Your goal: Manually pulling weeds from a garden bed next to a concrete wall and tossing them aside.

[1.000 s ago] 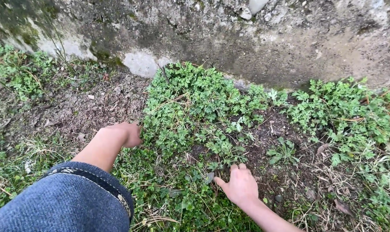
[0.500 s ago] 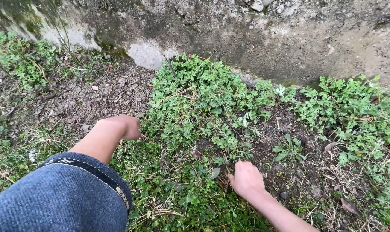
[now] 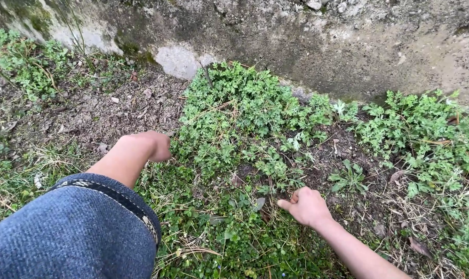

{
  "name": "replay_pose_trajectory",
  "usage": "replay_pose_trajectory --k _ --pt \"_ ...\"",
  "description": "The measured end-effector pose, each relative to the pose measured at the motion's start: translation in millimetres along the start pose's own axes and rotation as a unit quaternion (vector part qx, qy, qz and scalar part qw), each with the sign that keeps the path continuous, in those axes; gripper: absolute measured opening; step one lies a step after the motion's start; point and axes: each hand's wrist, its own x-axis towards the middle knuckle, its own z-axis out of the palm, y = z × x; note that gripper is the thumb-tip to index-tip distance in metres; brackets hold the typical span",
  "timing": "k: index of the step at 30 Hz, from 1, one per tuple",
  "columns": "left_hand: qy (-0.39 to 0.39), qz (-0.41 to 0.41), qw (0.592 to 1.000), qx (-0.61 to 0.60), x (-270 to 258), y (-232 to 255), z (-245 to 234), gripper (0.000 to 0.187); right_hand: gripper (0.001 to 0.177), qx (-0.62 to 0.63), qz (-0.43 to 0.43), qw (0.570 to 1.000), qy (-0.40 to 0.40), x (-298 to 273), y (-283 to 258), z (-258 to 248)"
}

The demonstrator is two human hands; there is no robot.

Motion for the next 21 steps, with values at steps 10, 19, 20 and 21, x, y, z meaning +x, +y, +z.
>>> replay_pose_trajectory --k 10,19,20,21 --pt "-0.068 -0.042 0.996 -0.04 -92 36 -48 0.047 0.042 -0.186 -0.006 0.983 -0.001 -20 -20 20" --pt "-0.07 -0.038 0.996 -0.034 -89 38 -51 0.051 0.02 0.009 -0.012 0.999 -0.033 -24 -11 -6" --pt "-0.07 -0.038 0.996 -0.034 -87 38 -50 0.051 0.02 0.009 -0.012 0.999 -0.033 -18 -5 -6" --pt "-0.068 -0.035 0.996 -0.034 -86 38 -50 0.051 0.021 0.032 -0.029 0.998 -0.046 -13 1 -6"
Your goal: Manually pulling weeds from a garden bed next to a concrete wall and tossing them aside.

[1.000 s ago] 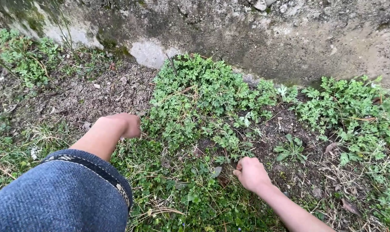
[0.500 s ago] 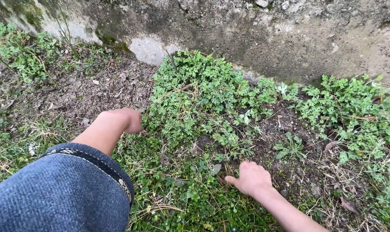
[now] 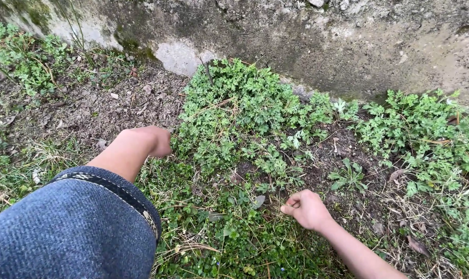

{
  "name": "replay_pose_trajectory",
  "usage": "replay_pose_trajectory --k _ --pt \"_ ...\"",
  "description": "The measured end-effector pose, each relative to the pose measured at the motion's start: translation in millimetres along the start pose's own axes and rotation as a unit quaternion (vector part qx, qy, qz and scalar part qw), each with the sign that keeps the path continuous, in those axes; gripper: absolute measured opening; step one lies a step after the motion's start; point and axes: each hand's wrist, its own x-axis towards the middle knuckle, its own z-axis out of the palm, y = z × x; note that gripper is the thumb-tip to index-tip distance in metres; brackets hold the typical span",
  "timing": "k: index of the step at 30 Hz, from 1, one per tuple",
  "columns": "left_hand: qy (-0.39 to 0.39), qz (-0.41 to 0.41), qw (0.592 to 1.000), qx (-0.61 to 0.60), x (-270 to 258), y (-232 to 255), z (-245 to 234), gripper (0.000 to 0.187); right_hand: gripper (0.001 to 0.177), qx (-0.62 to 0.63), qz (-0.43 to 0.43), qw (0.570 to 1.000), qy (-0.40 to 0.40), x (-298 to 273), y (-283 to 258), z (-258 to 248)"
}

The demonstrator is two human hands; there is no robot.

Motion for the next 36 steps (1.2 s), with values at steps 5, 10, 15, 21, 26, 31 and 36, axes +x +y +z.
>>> replay_pose_trajectory --k 5,10,15,21,26,31,36 --pt "-0.001 0.003 1.0 -0.002 -4 2 0 0.057 0.034 -0.007 -0.016 0.999 -0.045 16 8 2" --pt "0.074 0.037 0.995 0.048 102 -34 33 0.053 0.022 0.145 -0.042 0.984 -0.099 43 44 1" --pt "0.073 0.041 0.995 0.054 92 -28 29 0.052 0.023 0.282 -0.006 0.958 -0.043 33 49 -11" --pt "0.072 0.039 0.995 0.063 98 -26 32 0.05 0.028 0.388 -0.004 0.922 0.001 26 38 -19" --pt "0.077 0.044 0.991 0.095 97 -5 41 0.05 0.027 0.407 -0.013 0.913 0.019 28 38 -24" --pt "0.138 0.117 0.98 0.086 68 56 33 0.043 0.024 0.367 -0.009 0.929 0.04 33 42 -29" --pt "0.184 0.246 0.947 0.099 26 122 32 0.029 0.016 0.275 -0.038 0.96 0.048 28 40 -31"
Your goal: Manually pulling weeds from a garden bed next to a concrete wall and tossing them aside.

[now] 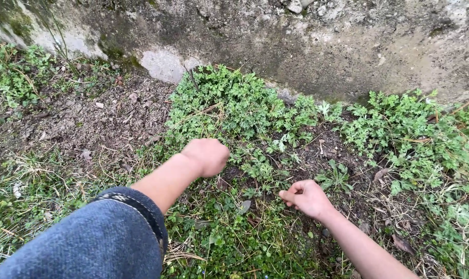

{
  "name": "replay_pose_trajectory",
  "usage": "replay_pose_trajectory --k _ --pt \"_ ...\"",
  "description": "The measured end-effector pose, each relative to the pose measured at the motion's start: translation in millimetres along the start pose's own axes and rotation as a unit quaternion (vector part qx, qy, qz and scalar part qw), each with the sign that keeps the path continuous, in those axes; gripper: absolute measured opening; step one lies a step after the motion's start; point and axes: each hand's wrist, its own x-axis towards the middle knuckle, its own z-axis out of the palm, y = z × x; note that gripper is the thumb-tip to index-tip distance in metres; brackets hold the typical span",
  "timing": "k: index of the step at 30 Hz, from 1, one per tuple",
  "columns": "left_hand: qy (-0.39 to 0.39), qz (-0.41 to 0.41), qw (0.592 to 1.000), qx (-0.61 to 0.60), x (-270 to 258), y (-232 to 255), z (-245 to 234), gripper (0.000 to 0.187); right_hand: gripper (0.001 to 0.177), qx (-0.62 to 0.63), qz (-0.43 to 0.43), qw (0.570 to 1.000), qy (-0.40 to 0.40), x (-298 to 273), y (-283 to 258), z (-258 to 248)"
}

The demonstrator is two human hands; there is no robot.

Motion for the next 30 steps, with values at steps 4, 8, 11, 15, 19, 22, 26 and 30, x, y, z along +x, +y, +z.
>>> replay_pose_trajectory --k 4,8,11,15,19,22,26,30 --pt "0.008 0.109 0.993 -0.044 -4 58 0 0.023 0.02 -0.025 -0.041 0.999 -0.014 10 12 9" --pt "-0.02 0.167 0.982 -0.081 -8 94 18 0.022 0.02 -0.092 -0.056 0.994 -0.021 21 17 17" --pt "-0.055 0.192 0.978 -0.058 1 109 48 0.033 0.019 -0.165 -0.058 0.984 -0.043 21 15 22" --pt "-0.069 0.182 0.981 0.006 -6 122 41 0.046 0.016 -0.23 -0.037 0.971 -0.051 7 -12 22" --pt "-0.125 0.149 0.981 -0.002 -14 125 29 0.046 0.015 -0.233 -0.004 0.97 -0.069 -4 -29 18" --pt "-0.147 0.135 0.98 -0.012 -13 127 33 0.07 0.013 -0.243 0.005 0.967 -0.07 -6 -31 16" --pt "-0.153 0.127 0.98 -0.025 -16 125 39 0.078 0.015 -0.242 -0.005 0.968 -0.071 -3 -23 16" --pt "-0.135 0.134 0.981 -0.035 -13 119 52 0.08 0.016 -0.235 0.003 0.969 -0.07 -4 -25 14"
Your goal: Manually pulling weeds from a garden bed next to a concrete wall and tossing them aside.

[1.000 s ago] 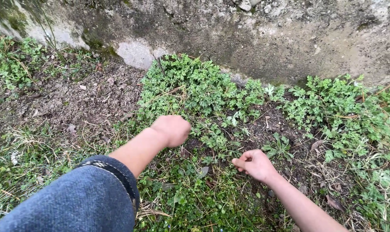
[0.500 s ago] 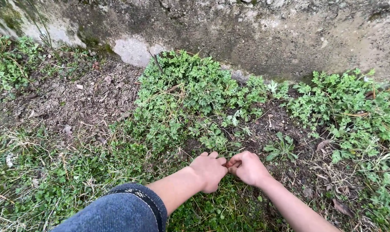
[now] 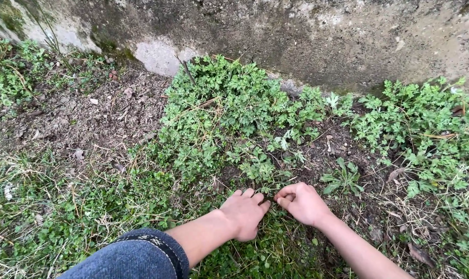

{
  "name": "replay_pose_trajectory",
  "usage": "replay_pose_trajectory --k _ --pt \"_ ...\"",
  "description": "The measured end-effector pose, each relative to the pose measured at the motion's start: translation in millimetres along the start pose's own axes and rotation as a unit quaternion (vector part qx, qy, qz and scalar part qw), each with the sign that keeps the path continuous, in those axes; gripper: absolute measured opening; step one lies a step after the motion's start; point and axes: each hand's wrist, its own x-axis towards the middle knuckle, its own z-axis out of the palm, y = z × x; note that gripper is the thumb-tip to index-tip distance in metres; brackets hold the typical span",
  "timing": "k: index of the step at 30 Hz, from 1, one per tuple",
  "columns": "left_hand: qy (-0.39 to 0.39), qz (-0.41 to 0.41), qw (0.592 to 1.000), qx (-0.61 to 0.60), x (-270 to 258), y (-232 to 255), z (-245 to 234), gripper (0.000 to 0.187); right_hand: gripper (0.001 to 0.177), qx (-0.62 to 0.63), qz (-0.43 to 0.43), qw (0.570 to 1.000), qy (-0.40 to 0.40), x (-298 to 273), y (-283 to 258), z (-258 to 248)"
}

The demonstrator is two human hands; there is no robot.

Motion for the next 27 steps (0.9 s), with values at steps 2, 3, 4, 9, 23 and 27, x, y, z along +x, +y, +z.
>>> replay_pose_trajectory --k 2,3,4,9,23,27 --pt "0.012 0.004 1.0 0.0 1 -3 6 0.08 0.017 0.01 0.001 1.0 -0.004 0 0 0" --pt "0.028 0.02 0.999 0.005 0 -4 8 0.073 0.017 0.008 -0.007 1.0 -0.009 1 1 0" --pt "0.044 0.035 0.998 0.011 0 -6 10 0.067 0.016 0.006 -0.015 1.0 -0.014 2 1 1" --pt "0.077 0.091 0.99 0.072 -6 -10 26 0.07 0.017 -0.009 0.003 1.0 -0.024 0 -5 0" --pt "0.067 0.073 0.987 0.127 -16 -8 34 0.081 0.027 -0.131 -0.002 0.991 0.034 -2 -13 25" --pt "0.032 0.062 0.991 0.112 -22 -4 25 0.082 0.011 -0.036 0.054 0.998 0.013 9 -12 22"
